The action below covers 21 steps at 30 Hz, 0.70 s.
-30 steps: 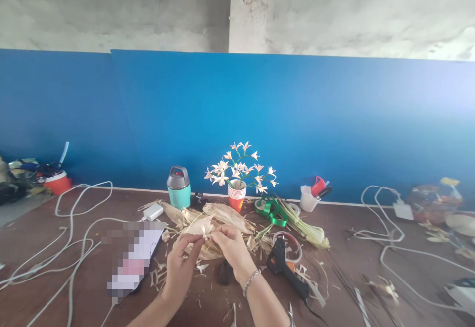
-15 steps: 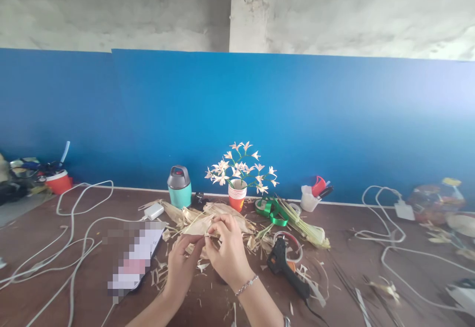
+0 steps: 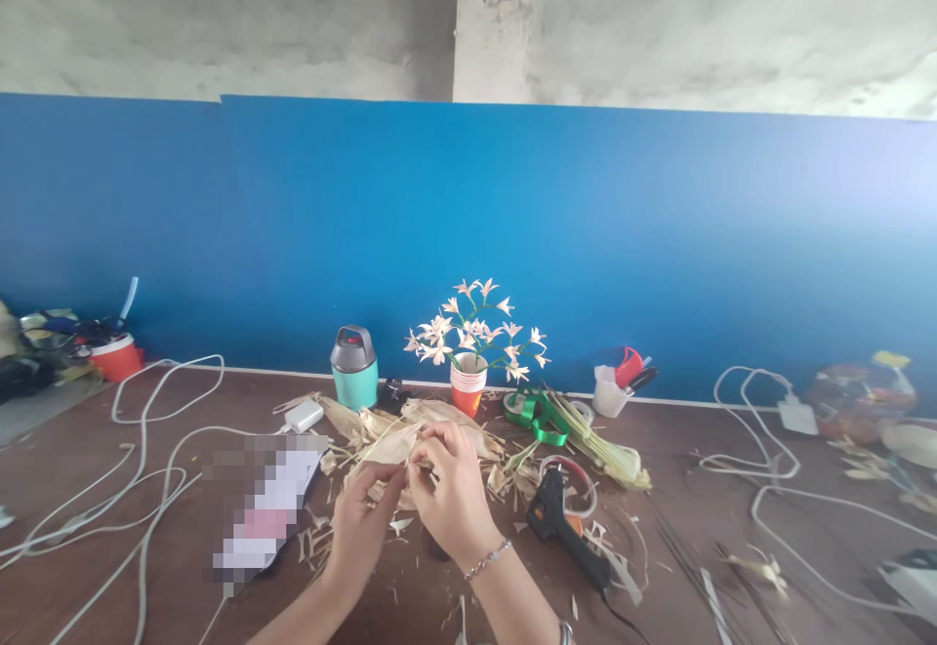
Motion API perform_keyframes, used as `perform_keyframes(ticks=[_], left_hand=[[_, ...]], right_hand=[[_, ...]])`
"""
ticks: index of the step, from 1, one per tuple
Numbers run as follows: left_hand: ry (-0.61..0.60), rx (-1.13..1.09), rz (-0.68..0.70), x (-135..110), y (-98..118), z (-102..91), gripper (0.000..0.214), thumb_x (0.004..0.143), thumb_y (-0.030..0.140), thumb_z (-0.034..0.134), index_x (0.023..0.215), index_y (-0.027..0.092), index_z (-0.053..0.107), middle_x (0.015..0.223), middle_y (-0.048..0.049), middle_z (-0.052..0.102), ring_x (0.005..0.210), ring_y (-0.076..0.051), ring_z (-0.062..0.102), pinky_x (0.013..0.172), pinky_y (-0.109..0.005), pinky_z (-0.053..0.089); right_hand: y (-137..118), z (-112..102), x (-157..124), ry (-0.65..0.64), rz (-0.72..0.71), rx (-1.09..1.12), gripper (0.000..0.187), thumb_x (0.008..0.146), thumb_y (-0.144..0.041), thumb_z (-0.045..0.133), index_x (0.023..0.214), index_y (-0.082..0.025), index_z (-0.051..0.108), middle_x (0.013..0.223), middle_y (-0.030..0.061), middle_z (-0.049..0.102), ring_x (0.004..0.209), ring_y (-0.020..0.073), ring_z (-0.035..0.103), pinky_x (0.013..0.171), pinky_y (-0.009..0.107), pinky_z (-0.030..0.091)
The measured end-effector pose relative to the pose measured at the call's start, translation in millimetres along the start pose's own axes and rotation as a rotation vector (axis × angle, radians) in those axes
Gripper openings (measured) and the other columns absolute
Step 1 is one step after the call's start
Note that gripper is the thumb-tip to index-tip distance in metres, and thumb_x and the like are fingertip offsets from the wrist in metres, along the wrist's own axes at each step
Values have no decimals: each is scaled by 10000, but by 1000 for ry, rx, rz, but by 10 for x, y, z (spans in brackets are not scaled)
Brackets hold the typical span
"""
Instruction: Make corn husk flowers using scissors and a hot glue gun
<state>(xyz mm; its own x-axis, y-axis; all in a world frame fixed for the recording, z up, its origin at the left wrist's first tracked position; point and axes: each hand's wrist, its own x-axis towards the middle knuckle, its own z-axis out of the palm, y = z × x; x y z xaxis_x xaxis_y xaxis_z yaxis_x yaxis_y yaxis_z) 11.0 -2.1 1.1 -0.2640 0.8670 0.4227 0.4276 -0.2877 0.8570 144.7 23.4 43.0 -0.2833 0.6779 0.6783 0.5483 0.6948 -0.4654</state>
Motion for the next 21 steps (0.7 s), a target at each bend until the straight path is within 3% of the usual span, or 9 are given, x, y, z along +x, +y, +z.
perform_keyframes(ticks=[21], left_hand=[[26, -13, 10, -12, 10, -5, 199, 805, 336, 545, 755, 203, 684, 758, -43, 689, 759, -226, 631, 693, -326, 477]], right_hand=[[-32, -11, -4, -8, -30, -58, 139, 739, -76, 516, 737, -214, 533, 924, 58, 554, 916, 226, 540, 813, 385, 437]])
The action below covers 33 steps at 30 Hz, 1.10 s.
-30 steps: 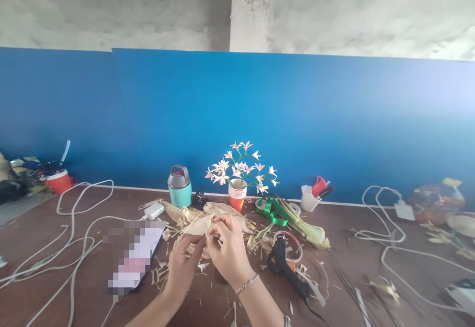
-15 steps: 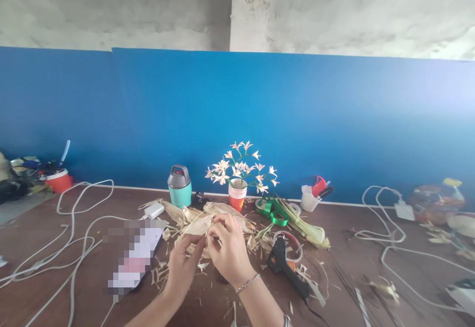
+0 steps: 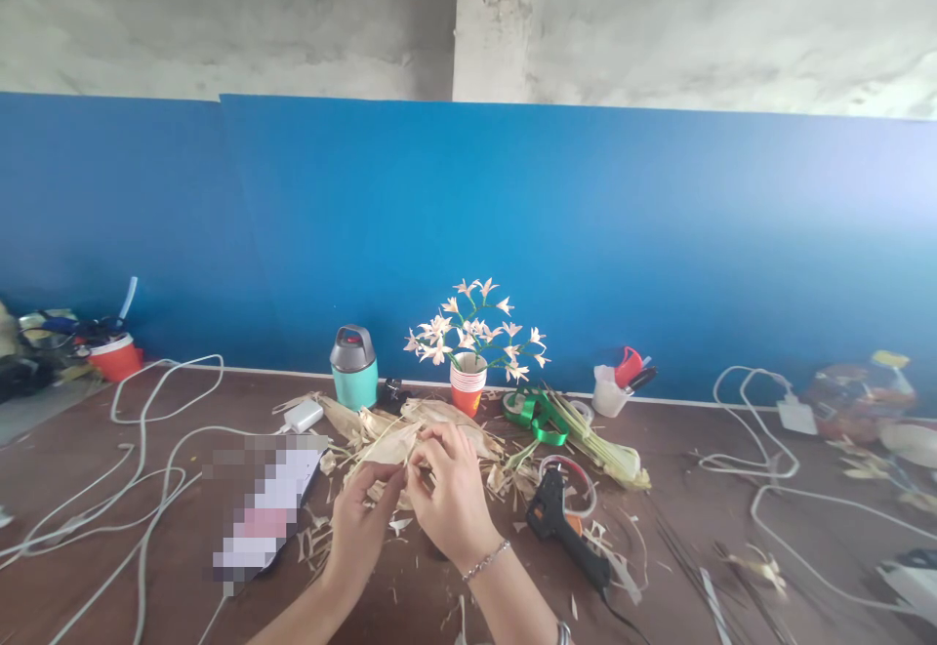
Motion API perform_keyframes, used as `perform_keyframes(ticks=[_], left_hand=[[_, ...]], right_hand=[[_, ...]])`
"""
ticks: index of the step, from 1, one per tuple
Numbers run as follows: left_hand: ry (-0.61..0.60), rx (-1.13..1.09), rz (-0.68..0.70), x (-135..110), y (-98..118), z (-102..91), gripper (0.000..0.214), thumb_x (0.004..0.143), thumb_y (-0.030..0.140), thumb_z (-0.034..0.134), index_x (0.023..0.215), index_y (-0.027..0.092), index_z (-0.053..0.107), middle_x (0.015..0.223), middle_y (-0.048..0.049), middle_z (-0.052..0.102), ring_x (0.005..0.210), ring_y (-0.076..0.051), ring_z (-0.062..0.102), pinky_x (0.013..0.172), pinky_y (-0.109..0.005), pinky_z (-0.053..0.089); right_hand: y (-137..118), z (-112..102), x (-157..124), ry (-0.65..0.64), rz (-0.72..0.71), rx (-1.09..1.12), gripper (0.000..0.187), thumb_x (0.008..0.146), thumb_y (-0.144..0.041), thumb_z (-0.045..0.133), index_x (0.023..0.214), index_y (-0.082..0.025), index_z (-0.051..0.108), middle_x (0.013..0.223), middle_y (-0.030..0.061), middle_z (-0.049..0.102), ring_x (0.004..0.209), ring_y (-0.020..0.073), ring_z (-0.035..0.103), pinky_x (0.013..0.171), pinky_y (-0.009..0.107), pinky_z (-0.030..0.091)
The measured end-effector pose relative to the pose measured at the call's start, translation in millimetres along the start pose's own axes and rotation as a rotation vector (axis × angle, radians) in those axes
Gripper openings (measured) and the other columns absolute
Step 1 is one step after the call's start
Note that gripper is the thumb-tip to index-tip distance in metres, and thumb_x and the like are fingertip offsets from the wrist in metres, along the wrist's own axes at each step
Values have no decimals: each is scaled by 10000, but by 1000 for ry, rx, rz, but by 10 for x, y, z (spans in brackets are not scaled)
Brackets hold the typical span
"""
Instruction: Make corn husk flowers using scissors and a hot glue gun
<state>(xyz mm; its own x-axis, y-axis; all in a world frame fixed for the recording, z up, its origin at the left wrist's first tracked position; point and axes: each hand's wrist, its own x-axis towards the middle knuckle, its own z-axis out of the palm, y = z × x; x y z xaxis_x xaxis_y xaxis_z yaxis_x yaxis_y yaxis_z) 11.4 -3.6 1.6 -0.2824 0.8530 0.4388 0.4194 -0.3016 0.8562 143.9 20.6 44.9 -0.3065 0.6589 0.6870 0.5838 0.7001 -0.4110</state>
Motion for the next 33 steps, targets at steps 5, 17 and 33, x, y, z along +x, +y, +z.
perform_keyframes(ticks=[5, 17, 33], left_hand=[[-10, 13, -7, -3, 4, -2, 197, 814, 329, 537, 761, 203, 678, 770, -41, 685, 771, -226, 628, 729, -344, 467], [-22, -9, -4, -10, -3, -7, 187, 817, 321, 535, 769, 199, 669, 786, -41, 671, 789, -222, 617, 743, -341, 463], [-17, -27, 7, -7, -36, 1, 177, 814, 327, 549, 787, 202, 672, 795, -48, 665, 797, -228, 610, 744, -337, 453]], right_hand=[[-1, 3, -2, 3, 7, 1, 132, 750, -84, 511, 741, -213, 533, 928, 61, 548, 924, 227, 538, 818, 388, 434], [-7, 6, -2, 22, 4, -6, 118, 752, -89, 517, 741, -207, 527, 923, 55, 549, 914, 215, 540, 818, 376, 438], [-14, -4, 2, 30, 72, 17, 170, 741, -95, 527, 855, -218, 506, 932, 66, 573, 946, 237, 543, 842, 385, 438]])
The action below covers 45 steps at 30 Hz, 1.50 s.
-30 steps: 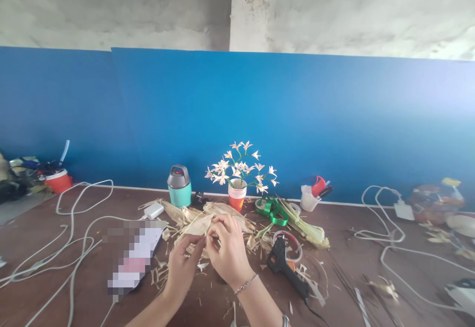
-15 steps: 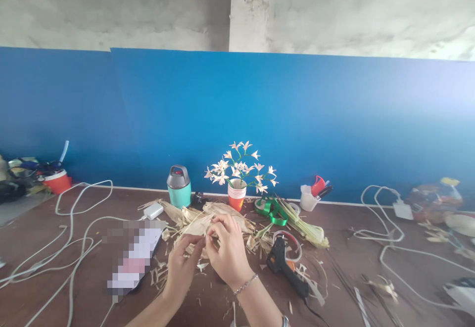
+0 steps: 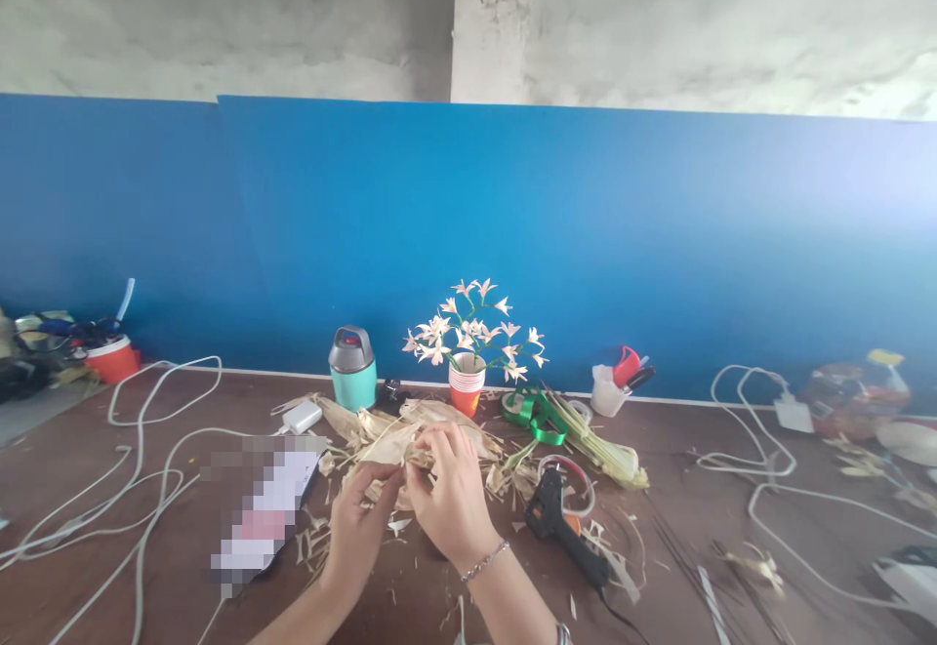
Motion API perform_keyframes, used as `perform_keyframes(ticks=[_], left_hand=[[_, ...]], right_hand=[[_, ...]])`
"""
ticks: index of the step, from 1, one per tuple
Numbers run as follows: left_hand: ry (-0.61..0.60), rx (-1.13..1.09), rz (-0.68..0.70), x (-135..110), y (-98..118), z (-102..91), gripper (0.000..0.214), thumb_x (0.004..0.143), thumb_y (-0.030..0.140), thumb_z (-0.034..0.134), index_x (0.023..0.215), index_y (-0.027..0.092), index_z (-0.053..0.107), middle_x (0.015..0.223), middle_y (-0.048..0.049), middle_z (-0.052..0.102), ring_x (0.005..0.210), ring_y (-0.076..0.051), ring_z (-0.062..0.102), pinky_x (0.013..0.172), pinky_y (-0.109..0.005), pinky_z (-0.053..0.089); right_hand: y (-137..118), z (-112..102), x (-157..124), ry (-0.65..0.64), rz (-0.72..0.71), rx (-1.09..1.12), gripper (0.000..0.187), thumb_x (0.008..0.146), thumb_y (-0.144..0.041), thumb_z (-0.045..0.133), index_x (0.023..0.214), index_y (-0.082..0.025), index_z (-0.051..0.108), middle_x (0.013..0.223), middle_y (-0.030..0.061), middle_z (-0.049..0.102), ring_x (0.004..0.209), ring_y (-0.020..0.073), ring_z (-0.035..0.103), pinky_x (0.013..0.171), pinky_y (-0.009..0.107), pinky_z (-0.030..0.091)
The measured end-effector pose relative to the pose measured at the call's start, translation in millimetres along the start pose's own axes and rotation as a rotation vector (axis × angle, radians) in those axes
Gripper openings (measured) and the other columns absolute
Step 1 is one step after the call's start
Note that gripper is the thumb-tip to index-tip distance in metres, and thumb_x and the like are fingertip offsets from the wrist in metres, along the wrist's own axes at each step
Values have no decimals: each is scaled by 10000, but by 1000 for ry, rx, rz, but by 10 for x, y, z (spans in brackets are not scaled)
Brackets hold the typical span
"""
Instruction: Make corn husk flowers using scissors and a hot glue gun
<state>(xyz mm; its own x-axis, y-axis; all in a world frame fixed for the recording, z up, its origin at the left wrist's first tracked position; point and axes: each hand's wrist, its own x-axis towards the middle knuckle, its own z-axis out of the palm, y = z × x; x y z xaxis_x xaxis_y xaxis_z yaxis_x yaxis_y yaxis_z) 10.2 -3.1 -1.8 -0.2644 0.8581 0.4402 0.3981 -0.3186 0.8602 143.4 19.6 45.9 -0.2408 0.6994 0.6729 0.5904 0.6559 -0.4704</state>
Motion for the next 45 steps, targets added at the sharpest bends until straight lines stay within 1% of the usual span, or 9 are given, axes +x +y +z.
perform_keyframes(ticks=[4, 7, 10, 16, 19, 28, 34, 37, 45], left_hand=[[21, 15, -7, -7, -5, -4, 171, 808, 333, 556, 788, 209, 672, 791, -44, 666, 796, -229, 610, 746, -337, 451], [40, 9, -32, -3, -3, -12, 178, 799, 345, 561, 768, 207, 669, 782, -46, 667, 786, -231, 612, 739, -338, 455], [53, -35, -96, 21, 8, -23, 204, 793, 367, 563, 770, 192, 665, 784, -58, 675, 775, -234, 620, 730, -336, 466], [117, -157, -230, 76, 16, -32, 243, 754, 389, 595, 787, 161, 670, 768, -75, 692, 737, -240, 638, 686, -325, 492], [123, -182, -261, 83, 9, -28, 245, 740, 389, 612, 788, 157, 675, 777, -76, 695, 732, -237, 637, 673, -320, 495], [128, -231, -281, 90, -7, -10, 254, 724, 402, 629, 772, 158, 677, 797, -73, 700, 776, -239, 628, 699, -317, 478], [99, -334, -321, 92, 11, -12, 295, 708, 449, 644, 763, 160, 664, 726, -44, 662, 687, -207, 601, 612, -285, 476], [107, -386, -328, 92, 41, 0, 312, 684, 467, 668, 731, 158, 661, 699, -34, 647, 675, -194, 591, 611, -271, 467], [27, -588, -464, 58, 108, 32, 295, 664, 434, 718, 712, 152, 644, 637, -5, 638, 602, -152, 579, 588, -244, 456]], right_hand=[[6, -17, 9, -42, 28, 53, 287, 694, -57, 496, 933, -215, 522, 960, 69, 578, 959, 232, 542, 840, 380, 448], [73, 2, 14, -88, 146, 113, 391, 636, -27, 460, 973, -211, 533, 955, 57, 596, 901, 210, 564, 784, 350, 472], [160, 57, 1, -153, 256, 95, 326, 629, -30, 464, 878, -197, 591, 888, 53, 629, 834, 205, 582, 752, 338, 470], [145, 225, -124, -536, 189, -58, 217, 663, -80, 534, 733, -202, 699, 862, 63, 684, 907, 230, 586, 826, 329, 402], [115, 318, -213, -614, 180, -175, 197, 693, -103, 529, 740, -191, 699, 871, 79, 672, 912, 234, 572, 826, 328, 388], [168, 385, -268, -578, 205, -62, 184, 655, -53, 515, 717, -161, 650, 836, 75, 657, 856, 216, 571, 777, 314, 412], [144, 206, -30, -352, 623, 634, 55, 679, -198, 598, 717, -179, 632, 651, 8, 652, 599, 159, 583, 585, 272, 446], [142, 90, 46, -261, 758, 918, 109, 658, -271, 663, 684, -178, 612, 608, -8, 628, 514, 123, 534, 509, 240, 413], [59, -18, 110, -72, 696, 877, 111, 625, -230, 664, 600, -190, 564, 547, -27, 564, 511, 125, 493, 498, 248, 392]])
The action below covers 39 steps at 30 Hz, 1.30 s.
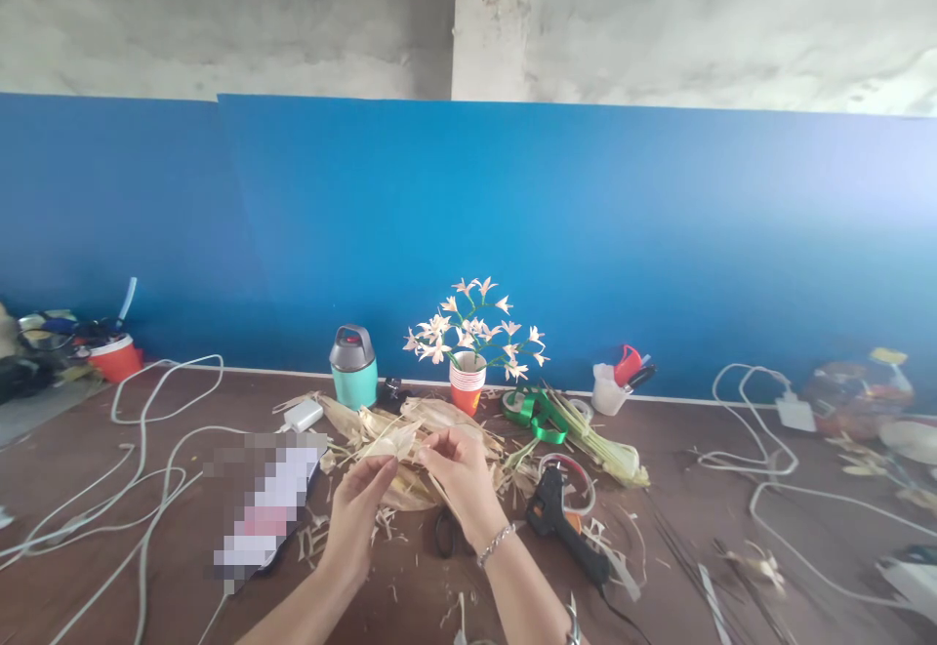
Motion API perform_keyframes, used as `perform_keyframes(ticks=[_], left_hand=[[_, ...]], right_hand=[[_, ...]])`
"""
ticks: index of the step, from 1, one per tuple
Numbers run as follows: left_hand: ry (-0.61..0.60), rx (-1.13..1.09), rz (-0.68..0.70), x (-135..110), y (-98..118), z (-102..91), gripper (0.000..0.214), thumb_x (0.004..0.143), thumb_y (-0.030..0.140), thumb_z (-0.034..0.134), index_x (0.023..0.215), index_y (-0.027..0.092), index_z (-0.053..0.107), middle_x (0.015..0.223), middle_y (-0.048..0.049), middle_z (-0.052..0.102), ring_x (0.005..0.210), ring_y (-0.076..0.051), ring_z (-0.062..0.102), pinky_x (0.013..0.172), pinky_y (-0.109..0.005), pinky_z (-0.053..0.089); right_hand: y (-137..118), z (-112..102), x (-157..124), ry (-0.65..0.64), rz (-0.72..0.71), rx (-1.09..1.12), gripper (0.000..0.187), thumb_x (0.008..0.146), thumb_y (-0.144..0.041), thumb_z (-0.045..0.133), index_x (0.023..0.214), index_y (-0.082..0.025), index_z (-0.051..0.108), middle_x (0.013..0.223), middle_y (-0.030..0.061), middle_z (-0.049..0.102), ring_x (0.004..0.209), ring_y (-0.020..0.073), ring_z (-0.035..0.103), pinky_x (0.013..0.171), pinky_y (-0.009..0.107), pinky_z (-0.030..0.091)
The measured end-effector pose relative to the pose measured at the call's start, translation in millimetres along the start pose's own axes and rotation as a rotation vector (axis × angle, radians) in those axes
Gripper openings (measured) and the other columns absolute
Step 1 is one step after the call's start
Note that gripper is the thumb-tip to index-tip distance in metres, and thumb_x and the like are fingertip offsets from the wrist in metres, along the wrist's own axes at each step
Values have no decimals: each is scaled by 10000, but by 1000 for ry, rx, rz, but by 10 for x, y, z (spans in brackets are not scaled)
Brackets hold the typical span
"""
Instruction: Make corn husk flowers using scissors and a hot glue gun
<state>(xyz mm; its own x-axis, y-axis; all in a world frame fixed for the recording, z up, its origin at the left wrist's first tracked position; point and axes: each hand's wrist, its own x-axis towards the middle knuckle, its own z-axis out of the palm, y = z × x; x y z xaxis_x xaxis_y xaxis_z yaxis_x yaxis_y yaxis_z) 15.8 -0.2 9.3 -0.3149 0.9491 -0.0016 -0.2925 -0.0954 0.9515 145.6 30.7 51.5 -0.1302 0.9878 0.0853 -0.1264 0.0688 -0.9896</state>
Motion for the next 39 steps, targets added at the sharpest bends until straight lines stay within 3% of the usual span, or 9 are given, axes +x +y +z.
perform_keyframes(ticks=[5, 12, 15, 19, 26, 39], left_hand=[[-16, 7, -7, 1, -14, 2, 293, 659, 417, 728, 705, 140, 645, 627, -1, 621, 585, -132, 550, 577, -227, 431], [-21, 25, -5, 4, -28, 0, 298, 660, 439, 718, 716, 156, 643, 661, -3, 633, 627, -147, 555, 611, -233, 423], [-16, 62, 14, 9, -39, -7, 308, 659, 451, 713, 718, 157, 644, 661, -5, 633, 629, -151, 553, 610, -235, 421], [-2, 110, 18, 10, -35, -8, 325, 660, 462, 706, 728, 150, 643, 657, -12, 626, 608, -149, 545, 577, -231, 422], [-7, 166, -10, -1, -54, -13, 365, 642, 496, 704, 734, 146, 652, 588, 7, 594, 440, -101, 457, 410, -206, 354], [-18, 265, 113, -25, 1, 1, 346, 643, 506, 688, 694, 164, 696, 646, -29, 666, 561, -160, 551, 537, -245, 421]], right_hand=[[30, 47, 9, 44, -15, -63, 101, 608, -229, 645, 607, -191, 551, 539, -36, 531, 491, 116, 451, 461, 234, 352], [99, 12, 19, 80, -66, -188, 79, 656, -202, 602, 603, -188, 545, 551, -13, 561, 519, 138, 500, 476, 245, 387], [114, -19, 29, 69, -150, -309, 52, 707, -206, 581, 665, -177, 593, 611, 4, 610, 561, 153, 543, 523, 261, 426], [67, -32, -11, 51, -349, -535, 181, 806, -203, 498, 837, -195, 676, 833, 53, 691, 752, 201, 619, 630, 299, 482], [25, 34, -112, 20, -674, -829, 262, 805, -92, 457, 964, -208, 630, 896, 69, 660, 888, 223, 596, 775, 365, 490], [44, 46, -110, 36, -761, -973, 240, 795, -60, 451, 935, -210, 577, 843, 58, 638, 849, 223, 582, 762, 374, 476]])
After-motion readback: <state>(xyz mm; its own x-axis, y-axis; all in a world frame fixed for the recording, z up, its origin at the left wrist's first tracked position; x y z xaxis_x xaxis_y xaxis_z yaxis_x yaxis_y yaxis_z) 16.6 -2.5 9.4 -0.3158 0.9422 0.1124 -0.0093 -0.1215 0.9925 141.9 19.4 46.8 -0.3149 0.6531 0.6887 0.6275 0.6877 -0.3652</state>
